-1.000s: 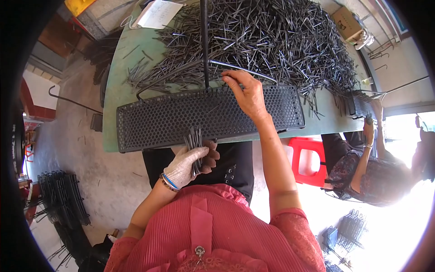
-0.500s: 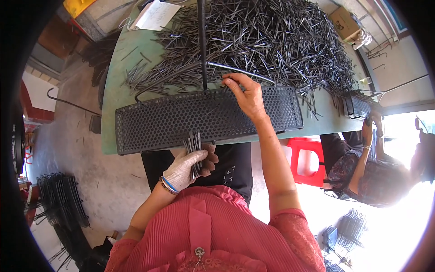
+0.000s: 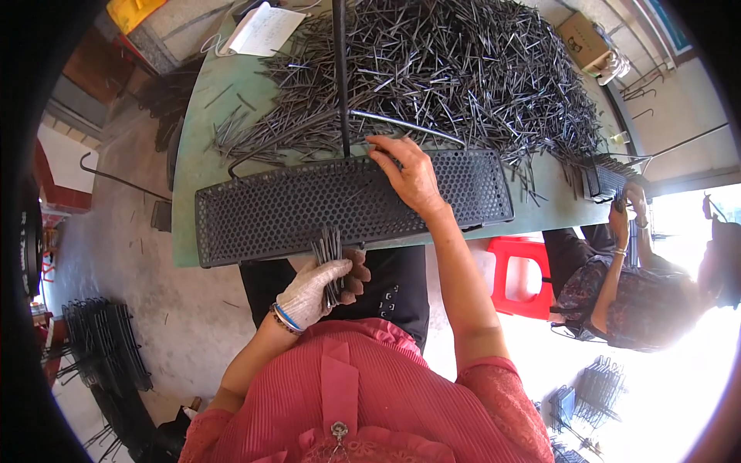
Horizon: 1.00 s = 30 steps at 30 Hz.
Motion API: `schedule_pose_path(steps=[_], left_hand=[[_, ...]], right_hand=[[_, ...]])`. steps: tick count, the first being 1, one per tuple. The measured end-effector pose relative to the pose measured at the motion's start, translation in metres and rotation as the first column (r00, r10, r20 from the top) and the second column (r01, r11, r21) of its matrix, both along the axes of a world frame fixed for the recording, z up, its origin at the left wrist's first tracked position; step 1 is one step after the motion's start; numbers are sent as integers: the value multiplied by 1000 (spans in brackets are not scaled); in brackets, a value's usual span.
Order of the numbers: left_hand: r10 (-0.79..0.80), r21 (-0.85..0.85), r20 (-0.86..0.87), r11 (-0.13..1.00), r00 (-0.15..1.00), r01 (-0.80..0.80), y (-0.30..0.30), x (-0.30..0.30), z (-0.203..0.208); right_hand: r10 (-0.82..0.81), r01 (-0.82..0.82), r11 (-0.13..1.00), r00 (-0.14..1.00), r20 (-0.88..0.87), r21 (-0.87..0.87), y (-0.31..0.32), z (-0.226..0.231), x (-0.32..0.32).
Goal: Picking up small metal pins from a pile and inserting them into the holes of a mesh frame component.
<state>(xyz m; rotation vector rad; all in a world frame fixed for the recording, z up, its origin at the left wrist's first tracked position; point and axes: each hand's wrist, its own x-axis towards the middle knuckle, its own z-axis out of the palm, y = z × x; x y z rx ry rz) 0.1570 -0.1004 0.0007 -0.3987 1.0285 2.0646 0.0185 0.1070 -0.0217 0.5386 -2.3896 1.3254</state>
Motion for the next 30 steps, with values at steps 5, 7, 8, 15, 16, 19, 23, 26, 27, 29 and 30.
schedule_pose_path(steps=[5,7,8,15,16,19,23,26,27,29,30], left_hand=[[1,-14,5,1000,1000,-1,-1,1,1],[5,-7,-1,1000,1000,-5,-1,1,1],[3,-5,-1,1000,1000,-3,-1,0,1],[-3,22,-21,1000,1000,3,-6,2,-1],[12,38,-37,999,999,-10,-8,2,-2],[30,35,-4,999,1000,-30,-9,1,-1],[-35,8,-24,999,999,35,-4,-1,8],[-61,-6,7,998,998,61,-5,-2,8],[-50,8,-9,999,999,50,-6,-1,4],[-38,24,-23,999,999,38,-7,-1,-3],[-37,39,-13,999,999,37,-8,-3,-7]], right_hand=[[40,-4,977,986,-165,215,-3,-2,0],[26,12,976,985,-168,218,-5,-3,2],[10,24,982,984,-179,187,-5,-5,2],[44,-29,990,994,-101,138,-8,19,28],[141,-133,982,988,-56,135,-11,26,37],[208,-165,922,974,-89,352,-14,21,48],[244,-121,875,946,-212,469,-10,0,46],[216,-99,910,942,-257,402,-17,3,47],[218,-101,910,941,-258,401,-18,5,47],[41,11,986,952,-302,168,-19,11,50],[-50,73,993,974,-222,97,-18,12,48]])
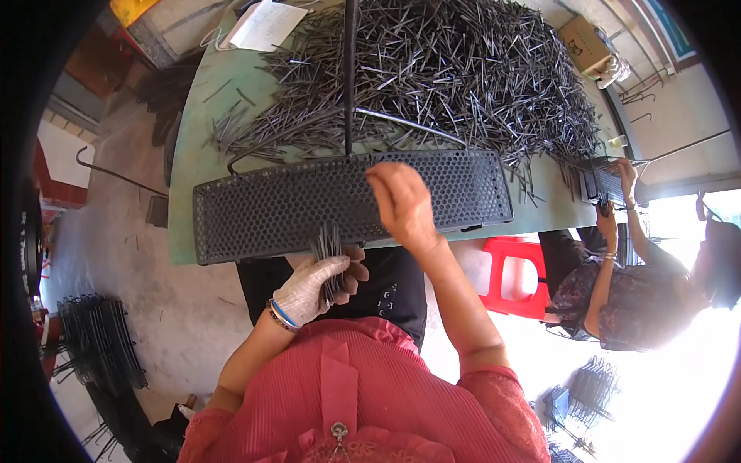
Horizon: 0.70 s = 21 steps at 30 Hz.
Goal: Picking up small metal pins from a pile and inserting them into the holes of a mesh frame component.
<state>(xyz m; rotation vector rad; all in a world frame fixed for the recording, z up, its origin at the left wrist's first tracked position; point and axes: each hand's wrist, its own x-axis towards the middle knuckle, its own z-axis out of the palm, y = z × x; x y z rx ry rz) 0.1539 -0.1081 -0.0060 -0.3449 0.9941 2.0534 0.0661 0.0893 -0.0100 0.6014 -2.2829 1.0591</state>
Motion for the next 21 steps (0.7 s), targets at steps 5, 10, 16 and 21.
schedule_pose_path(steps=[5,10,16,21], left_hand=[[66,-8,58,998,996,-65,2,0,-2],[21,-33,17,999,1000,-20,1,-2,1],[46,-37,20,998,999,-46,-4,0,-9],[72,-63,34,996,997,-70,-5,-1,-10]], right_hand=[[-246,262,942,964,100,-208,11,8,-20],[-266,285,943,956,127,-174,16,-6,-34],[-239,257,948,964,118,-186,12,-21,-34],[-300,301,954,949,93,7,15,-31,-34]])
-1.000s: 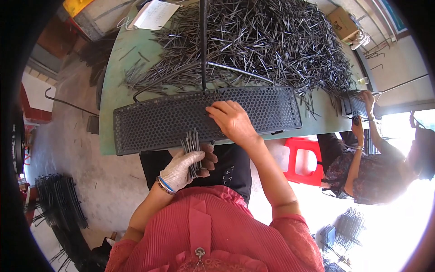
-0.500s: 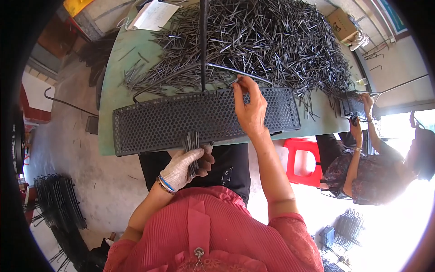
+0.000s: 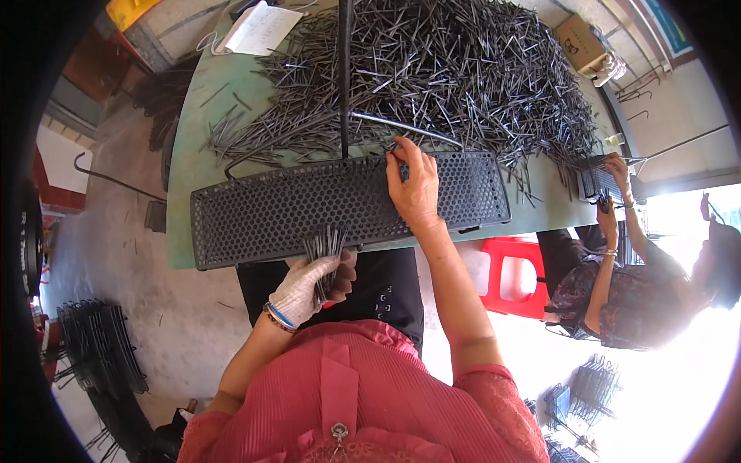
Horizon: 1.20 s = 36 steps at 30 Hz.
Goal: Picking up small metal pins from a pile and inserting them into the holes of a mesh frame component.
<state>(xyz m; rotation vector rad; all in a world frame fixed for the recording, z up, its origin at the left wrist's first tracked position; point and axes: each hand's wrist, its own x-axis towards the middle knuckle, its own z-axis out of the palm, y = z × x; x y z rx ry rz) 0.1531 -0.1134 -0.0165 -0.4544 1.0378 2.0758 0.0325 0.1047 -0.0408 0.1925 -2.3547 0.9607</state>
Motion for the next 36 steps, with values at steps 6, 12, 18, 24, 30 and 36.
schedule_pose_path(steps=[6,12,18,24,30,36], left_hand=[[-11,28,2,1000,1000,11,-7,-2,-11],[-35,-21,4,999,999,35,-12,-8,-2],[-99,-106,-73,990,992,91,-24,-15,-3],[-133,30,-131,990,982,138,-15,1,-5],[5,0,-156,1000,988,-5,-5,3,3],[-79,30,-167,996,983,86,4,0,16]], right_hand=[[-1,8,998,993,-115,59,1,1,3],[72,-62,989,995,-64,137,2,-3,1],[-28,29,987,1000,10,-160,0,-6,6],[-32,32,968,999,5,-250,-7,10,26],[502,-134,763,740,447,-633,-39,30,90],[584,-99,713,632,510,-694,-29,31,94]])
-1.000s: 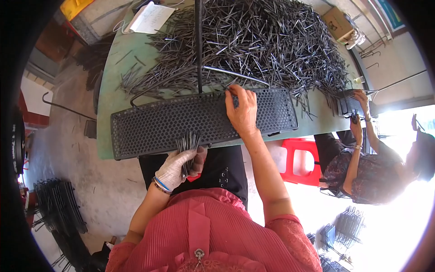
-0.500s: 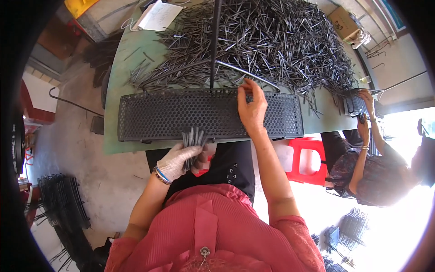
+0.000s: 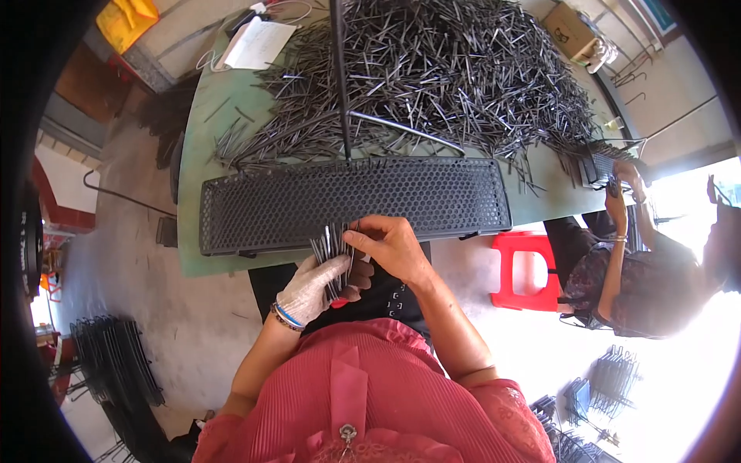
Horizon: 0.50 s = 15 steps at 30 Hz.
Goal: Picking up small metal pins from a pile and inserting them into the holes of a mesh frame component.
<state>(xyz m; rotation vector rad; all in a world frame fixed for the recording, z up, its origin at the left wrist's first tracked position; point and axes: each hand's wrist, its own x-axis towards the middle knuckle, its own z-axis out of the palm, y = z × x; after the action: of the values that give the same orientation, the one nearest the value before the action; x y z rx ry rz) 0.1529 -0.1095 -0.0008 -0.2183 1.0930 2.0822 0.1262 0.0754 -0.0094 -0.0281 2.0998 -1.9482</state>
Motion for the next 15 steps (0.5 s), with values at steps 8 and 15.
schedule_pose_path(steps=[8,15], left_hand=[[62,-42,54,997,997,-60,23,-3,-5],[1,44,144,999,990,-7,35,-10,1]], right_hand=[[-211,215,968,977,42,-131,18,7,-4],[-410,508,859,757,-509,63,59,10,-64]])
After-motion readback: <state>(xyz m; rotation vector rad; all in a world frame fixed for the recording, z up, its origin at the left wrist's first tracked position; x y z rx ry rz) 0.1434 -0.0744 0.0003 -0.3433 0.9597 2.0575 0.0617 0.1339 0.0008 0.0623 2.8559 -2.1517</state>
